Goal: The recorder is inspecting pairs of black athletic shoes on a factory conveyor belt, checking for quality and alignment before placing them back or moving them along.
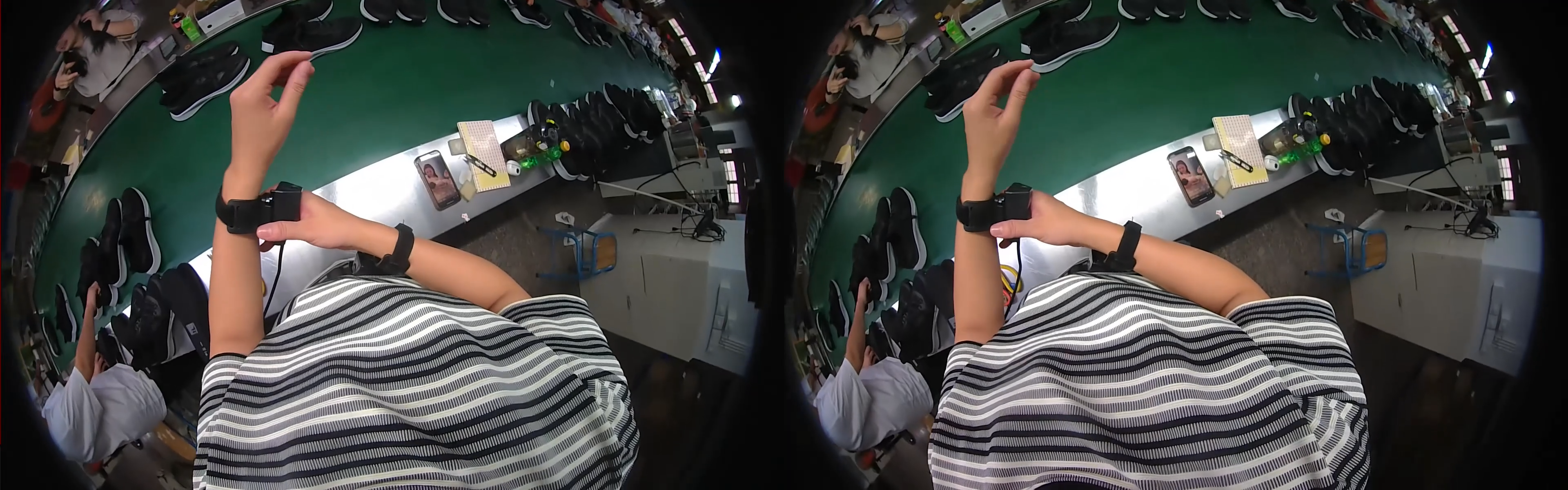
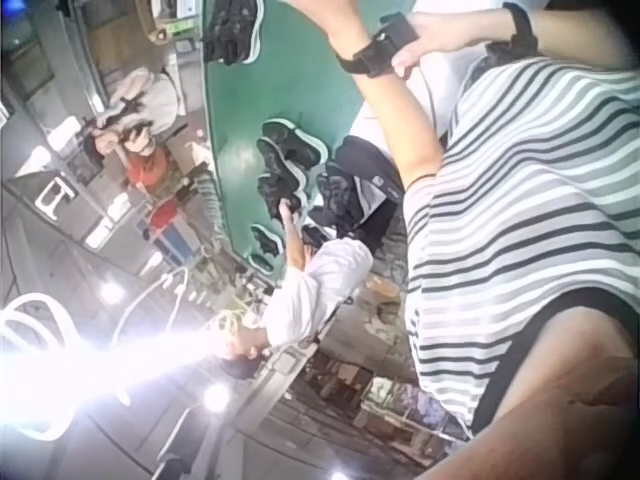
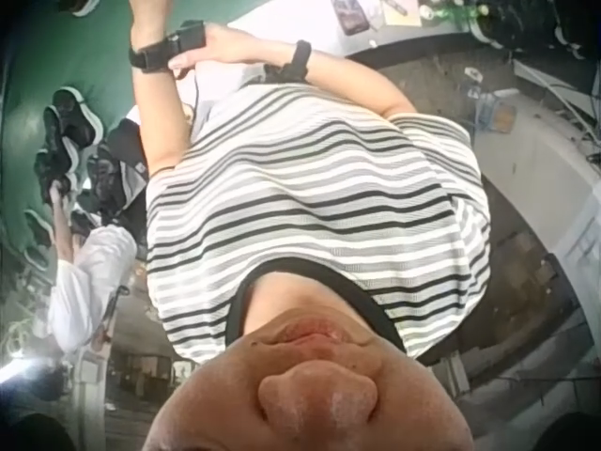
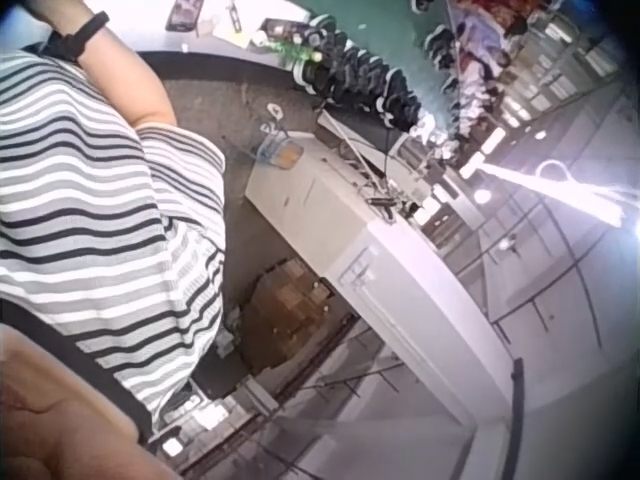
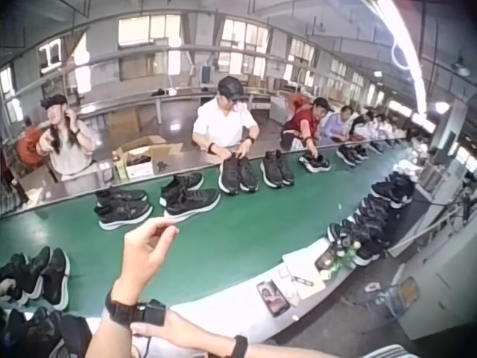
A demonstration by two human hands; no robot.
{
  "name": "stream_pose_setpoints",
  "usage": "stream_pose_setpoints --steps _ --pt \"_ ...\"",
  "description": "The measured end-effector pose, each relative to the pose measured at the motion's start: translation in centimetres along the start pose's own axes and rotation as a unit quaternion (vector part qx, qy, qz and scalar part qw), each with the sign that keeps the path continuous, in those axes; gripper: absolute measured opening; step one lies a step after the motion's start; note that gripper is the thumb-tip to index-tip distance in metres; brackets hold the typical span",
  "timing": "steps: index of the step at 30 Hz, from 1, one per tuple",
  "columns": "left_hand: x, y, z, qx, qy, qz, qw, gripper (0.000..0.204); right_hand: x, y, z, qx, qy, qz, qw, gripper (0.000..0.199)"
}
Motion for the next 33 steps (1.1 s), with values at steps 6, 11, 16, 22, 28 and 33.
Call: stream_pose_setpoints --steps 6,11,16,22,28,33 --pt "0.7 -0.8 -0.6 0.121 -0.032 0.021 0.992 0.023 -0.1 0.1 0.2 0.059 0.023 -0.071 0.995 0.058" --pt "7.6 -5.0 -3.2 0.071 -0.08 0.136 0.985 0.021 0.1 -7.1 -3.6 0.147 -0.03 0.08 0.985 0.066" --pt "15.6 4.6 -8.0 0.152 -0.272 -0.07 0.948 0.059 -1.1 -10.2 -9.0 0.085 -0.17 0.161 0.969 0.04" --pt "15.7 8.7 -5.8 0.305 -0.257 -0.163 0.902 0.057 -5.2 -8.2 -8.8 -0.012 -0.18 0.112 0.977 0.032" --pt "15.9 7.5 -7.2 0.362 -0.294 -0.118 0.877 0.042 -5.6 -7.6 -7.1 0.273 -0.158 0.179 0.932 0.023" --pt "17.6 7.4 -9.5 0.395 -0.329 -0.107 0.851 0.054 -6.7 -5.0 -4.0 0.552 -0.102 0.093 0.822 0.016"
Point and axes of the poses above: each hand's wrist, its own x-axis away from the middle knuckle, its own y-axis out of the palm, z = x × y, the point moved 10 cm from there along -x, towards the middle knuckle, and after that the axes turned 6 degrees about -z, right-handed, at the moved point
